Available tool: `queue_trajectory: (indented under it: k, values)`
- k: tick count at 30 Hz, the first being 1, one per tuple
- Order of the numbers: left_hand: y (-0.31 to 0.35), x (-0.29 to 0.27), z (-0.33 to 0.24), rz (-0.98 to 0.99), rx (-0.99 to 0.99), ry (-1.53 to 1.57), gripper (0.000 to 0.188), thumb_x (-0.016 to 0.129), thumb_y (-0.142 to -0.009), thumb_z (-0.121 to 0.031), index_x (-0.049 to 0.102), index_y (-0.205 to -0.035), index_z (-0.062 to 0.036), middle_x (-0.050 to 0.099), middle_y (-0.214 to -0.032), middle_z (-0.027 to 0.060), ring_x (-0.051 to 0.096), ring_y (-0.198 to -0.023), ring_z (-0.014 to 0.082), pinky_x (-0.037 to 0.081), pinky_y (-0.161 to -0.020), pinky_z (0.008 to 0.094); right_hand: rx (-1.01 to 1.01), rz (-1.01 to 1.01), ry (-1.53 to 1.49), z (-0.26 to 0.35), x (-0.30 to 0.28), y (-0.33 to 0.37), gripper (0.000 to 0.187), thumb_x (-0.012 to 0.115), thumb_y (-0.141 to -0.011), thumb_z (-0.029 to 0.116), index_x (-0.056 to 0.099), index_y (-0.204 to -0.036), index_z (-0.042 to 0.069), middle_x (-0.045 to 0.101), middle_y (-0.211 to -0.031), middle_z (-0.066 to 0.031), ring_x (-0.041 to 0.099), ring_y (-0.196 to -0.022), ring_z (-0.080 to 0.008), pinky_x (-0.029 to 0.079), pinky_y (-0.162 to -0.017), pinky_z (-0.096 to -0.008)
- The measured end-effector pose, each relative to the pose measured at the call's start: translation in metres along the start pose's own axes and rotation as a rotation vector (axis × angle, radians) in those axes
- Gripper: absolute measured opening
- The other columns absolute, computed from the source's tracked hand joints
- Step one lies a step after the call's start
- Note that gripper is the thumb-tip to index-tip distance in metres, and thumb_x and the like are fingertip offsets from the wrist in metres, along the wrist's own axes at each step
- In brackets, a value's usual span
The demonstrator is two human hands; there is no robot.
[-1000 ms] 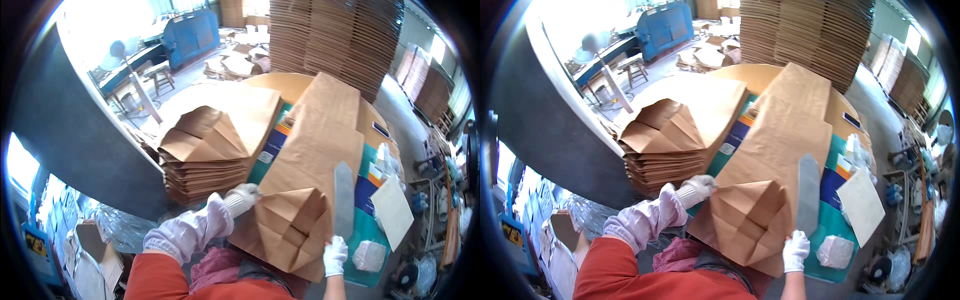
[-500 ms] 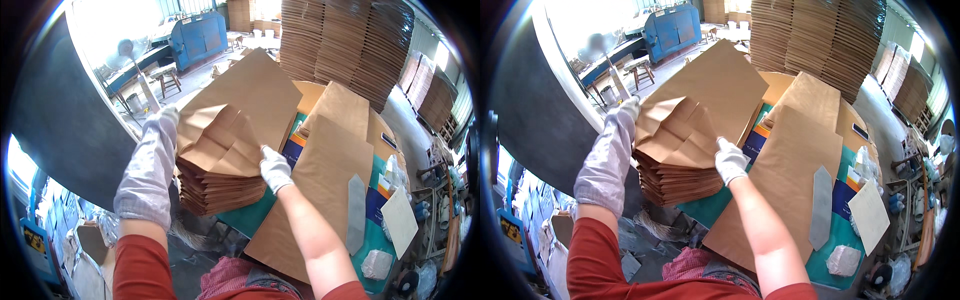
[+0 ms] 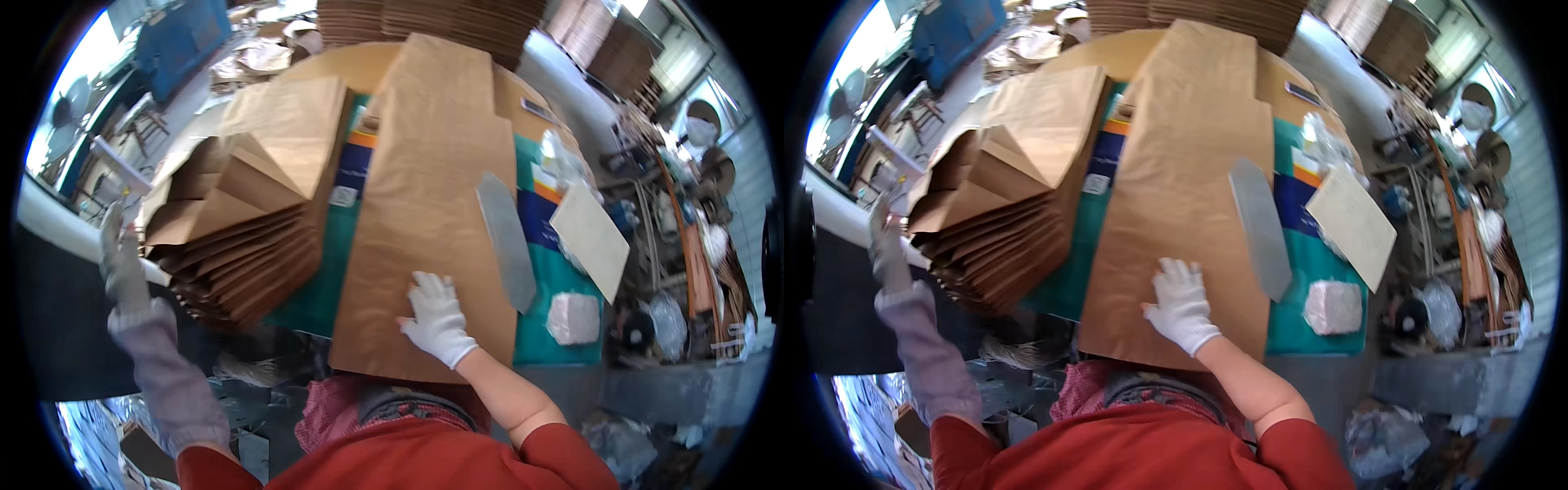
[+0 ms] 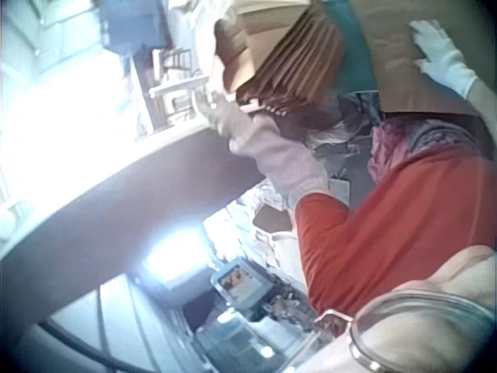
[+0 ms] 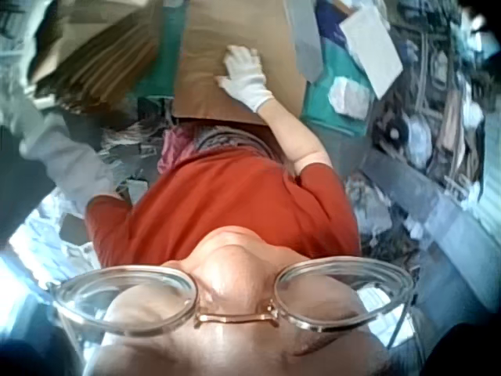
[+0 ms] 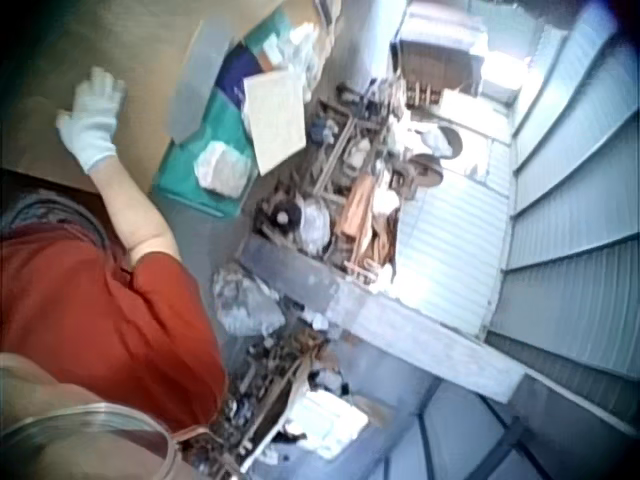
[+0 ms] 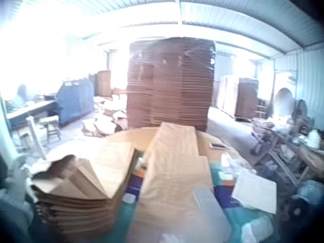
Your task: The person repeatedly folds flat brown paper bags on a green work surface, pressing the creases with gloved hands. The person stacks the folded bags to the left and continues the process with new bags from a nearby pile.
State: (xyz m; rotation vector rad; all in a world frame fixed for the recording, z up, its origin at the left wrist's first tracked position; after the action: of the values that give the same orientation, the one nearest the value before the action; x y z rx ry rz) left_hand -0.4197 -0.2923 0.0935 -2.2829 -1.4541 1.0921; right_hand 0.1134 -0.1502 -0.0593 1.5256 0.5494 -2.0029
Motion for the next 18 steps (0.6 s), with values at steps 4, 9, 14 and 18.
queue_trajectory:
  k: [4,9,14,18]
  values:
    - [0.118,0.054,-0.142,0.258,0.354,0.397,0.043,0.054,-0.096,0.009,0.058,-0.139,0.0085,0.063,-0.139,0.0208,0.06,-0.131,0.0287,0.044,-0.116,0.0411,0.233,-0.128,0.1,-0.108,-0.001,0.078,0.072,0.083,-0.076,0.037,0.06,-0.132,-0.002,0.045,-0.153,-0.0211,0.039,-0.143,-0.0394,0.028,-0.122,-0.0558]
    - [0.238,0.194,-0.193,0.767,0.645,0.007,0.051,0.081,-0.07,-0.006,0.07,-0.12,-0.0094,0.072,-0.121,0.0111,0.064,-0.121,0.033,0.053,-0.102,0.0423,0.593,-0.242,-0.097,-0.169,-0.018,0.113,0.063,0.082,-0.08,0.02,0.059,-0.137,0.005,0.061,-0.139,-0.0161,0.06,-0.126,-0.0357,0.05,-0.107,-0.0428]
    - [0.28,0.259,-0.145,0.762,0.743,-0.132,0.06,0.084,-0.07,-0.017,0.064,-0.126,-0.008,0.06,-0.142,0.0134,0.055,-0.129,0.0368,0.048,-0.104,0.0476,0.805,-0.181,-0.487,-0.21,-0.013,0.129,0.021,0.07,-0.09,0.028,0.073,-0.095,0.009,0.074,-0.09,-0.0124,0.07,-0.084,-0.0301,0.054,-0.076,-0.0397]
    - [0.288,0.265,-0.143,0.755,0.745,-0.194,0.06,0.084,-0.073,-0.018,0.064,-0.128,-0.0091,0.059,-0.144,0.013,0.054,-0.13,0.0371,0.047,-0.106,0.0471,0.797,-0.185,-0.521,-0.215,-0.015,0.131,0.021,0.067,-0.091,0.028,0.073,-0.092,0.009,0.074,-0.088,-0.0127,0.07,-0.082,-0.0293,0.053,-0.074,-0.0393]
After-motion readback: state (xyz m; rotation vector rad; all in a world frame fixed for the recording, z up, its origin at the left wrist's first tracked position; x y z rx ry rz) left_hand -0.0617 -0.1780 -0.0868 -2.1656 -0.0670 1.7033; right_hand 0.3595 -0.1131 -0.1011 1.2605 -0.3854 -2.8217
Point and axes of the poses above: each hand's wrist, its own y-axis away from the middle knuckle, its own x-axis out of the palm, z = x × y, the point moved 4 cm from there along -y, towards the middle knuckle
